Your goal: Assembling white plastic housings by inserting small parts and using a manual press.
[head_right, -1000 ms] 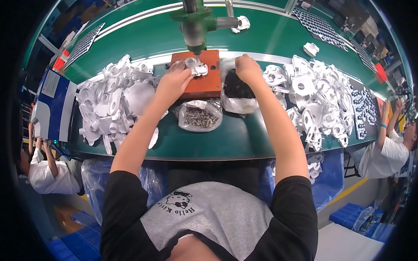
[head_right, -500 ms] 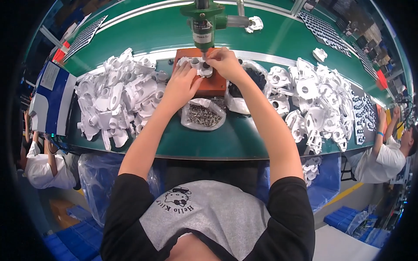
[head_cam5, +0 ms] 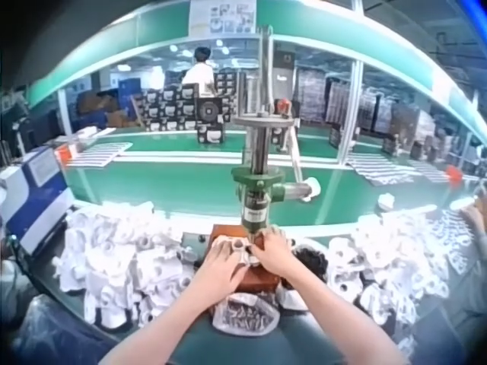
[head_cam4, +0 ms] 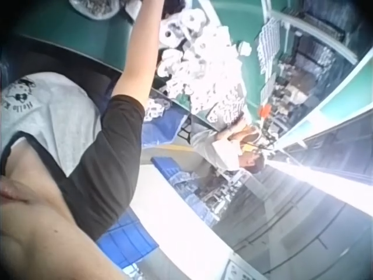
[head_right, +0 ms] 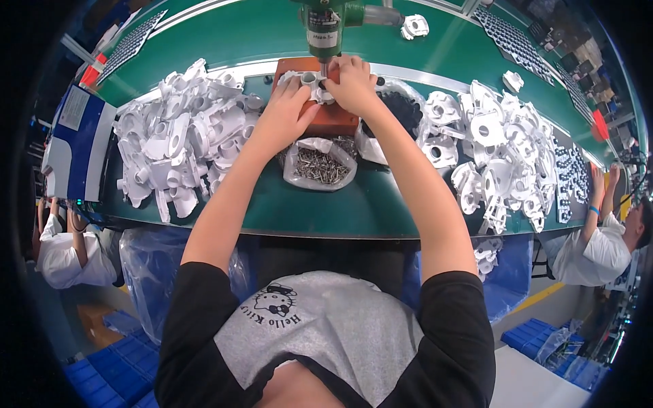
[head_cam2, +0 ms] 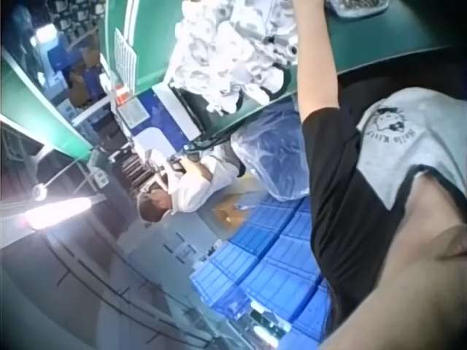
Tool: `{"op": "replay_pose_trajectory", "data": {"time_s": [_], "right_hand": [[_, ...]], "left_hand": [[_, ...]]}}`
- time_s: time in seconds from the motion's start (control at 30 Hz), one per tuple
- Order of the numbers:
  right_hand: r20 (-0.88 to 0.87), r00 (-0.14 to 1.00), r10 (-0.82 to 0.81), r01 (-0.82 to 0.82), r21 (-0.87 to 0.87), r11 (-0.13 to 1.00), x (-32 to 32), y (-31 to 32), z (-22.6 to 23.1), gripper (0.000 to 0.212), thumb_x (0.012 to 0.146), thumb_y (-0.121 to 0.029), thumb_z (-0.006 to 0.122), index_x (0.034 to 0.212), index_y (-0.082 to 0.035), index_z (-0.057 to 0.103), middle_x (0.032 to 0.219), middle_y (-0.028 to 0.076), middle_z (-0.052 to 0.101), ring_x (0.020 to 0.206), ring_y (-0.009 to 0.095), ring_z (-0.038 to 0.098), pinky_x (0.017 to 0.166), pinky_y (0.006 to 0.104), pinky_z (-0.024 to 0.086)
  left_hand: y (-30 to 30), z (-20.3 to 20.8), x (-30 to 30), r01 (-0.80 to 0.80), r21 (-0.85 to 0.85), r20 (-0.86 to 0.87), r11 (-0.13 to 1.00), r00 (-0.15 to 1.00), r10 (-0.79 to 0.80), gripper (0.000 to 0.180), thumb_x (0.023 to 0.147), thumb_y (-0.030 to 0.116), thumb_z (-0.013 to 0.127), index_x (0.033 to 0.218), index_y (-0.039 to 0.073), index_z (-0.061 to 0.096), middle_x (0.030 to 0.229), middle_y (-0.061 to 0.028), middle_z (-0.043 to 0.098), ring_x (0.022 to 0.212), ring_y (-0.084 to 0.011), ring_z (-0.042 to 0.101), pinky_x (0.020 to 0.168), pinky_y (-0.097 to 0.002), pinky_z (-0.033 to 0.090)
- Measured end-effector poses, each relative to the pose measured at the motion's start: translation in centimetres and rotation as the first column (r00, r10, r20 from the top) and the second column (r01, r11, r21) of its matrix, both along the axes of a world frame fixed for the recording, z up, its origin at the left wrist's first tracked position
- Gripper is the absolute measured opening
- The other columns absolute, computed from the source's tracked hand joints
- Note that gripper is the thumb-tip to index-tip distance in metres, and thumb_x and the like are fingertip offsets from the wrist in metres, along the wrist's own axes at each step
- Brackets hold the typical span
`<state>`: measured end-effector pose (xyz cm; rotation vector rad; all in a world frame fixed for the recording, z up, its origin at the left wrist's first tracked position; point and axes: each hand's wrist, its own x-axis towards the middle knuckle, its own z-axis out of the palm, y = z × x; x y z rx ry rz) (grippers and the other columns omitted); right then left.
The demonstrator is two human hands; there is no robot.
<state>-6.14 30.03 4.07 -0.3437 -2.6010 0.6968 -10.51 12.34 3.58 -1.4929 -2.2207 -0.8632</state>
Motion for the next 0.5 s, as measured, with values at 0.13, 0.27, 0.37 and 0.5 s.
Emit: {"op": "replay_pose_trajectory", "data": {"time_s": [0.13, 0.27, 0.37, 0.5], "right_hand": [[-0.050, 0.997, -0.060, 0.064, 0.090, 0.994, 0.9, -0.6, 0.7, 0.032, 0.073, -0.024, 0.066, 0.100, -0.010, 0.055, 0.108, 0.013, 0.052, 0.105, 0.035, 0.048, 0.086, 0.0506, 0.036], [-0.269, 0.947, 0.177, -0.168, 0.056, 0.984, 5.3, -3.3, 1.0, 0.015, 0.073, -0.011, 0.063, 0.085, -0.005, 0.057, 0.086, 0.013, 0.056, 0.086, 0.033, 0.052, 0.075, 0.0422, 0.042], [-0.089, 0.883, 0.462, -0.445, 0.161, 0.881, 9.3, -6.5, 0.0, 0.014, 0.070, -0.009, 0.067, 0.082, -0.004, 0.061, 0.081, 0.010, 0.057, 0.081, 0.029, 0.053, 0.075, 0.0392, 0.044], [0.045, 0.907, 0.418, -0.409, 0.333, 0.850, 10.0, -8.4, -4.0, 0.014, 0.071, -0.013, 0.066, 0.082, -0.005, 0.063, 0.081, 0.010, 0.058, 0.083, 0.027, 0.055, 0.075, 0.0380, 0.046]], "left_hand": [[0.3, 0.2, 0.1, -0.001, -0.001, 0.052, 1.000, 0.999, 0.001, 0.031, 0.079, 0.017, 0.063, 0.101, -0.001, 0.049, 0.111, -0.0251, 0.052, 0.108, -0.0412, 0.048, 0.093, -0.0458, 0.040], [0.0, 0.1, -0.1, -0.003, 0.003, 0.094, 1.000, 0.996, 0.003, 0.033, 0.078, 0.017, 0.063, 0.102, -0.001, 0.048, 0.109, -0.0244, 0.052, 0.105, -0.0406, 0.049, 0.092, -0.0457, 0.041], [-0.1, 0.1, 0.3, -0.008, 0.042, 0.042, 0.999, 0.999, 0.006, 0.034, 0.078, 0.016, 0.064, 0.102, -0.001, 0.048, 0.109, -0.0237, 0.053, 0.103, -0.0399, 0.049, 0.091, -0.0459, 0.041], [0.1, -0.1, 0.3, -0.009, 0.052, 0.000, 0.999, 1.000, 0.009, 0.035, 0.078, 0.017, 0.064, 0.103, -0.002, 0.048, 0.108, -0.0234, 0.053, 0.103, -0.0398, 0.049, 0.091, -0.0460, 0.040]]}}
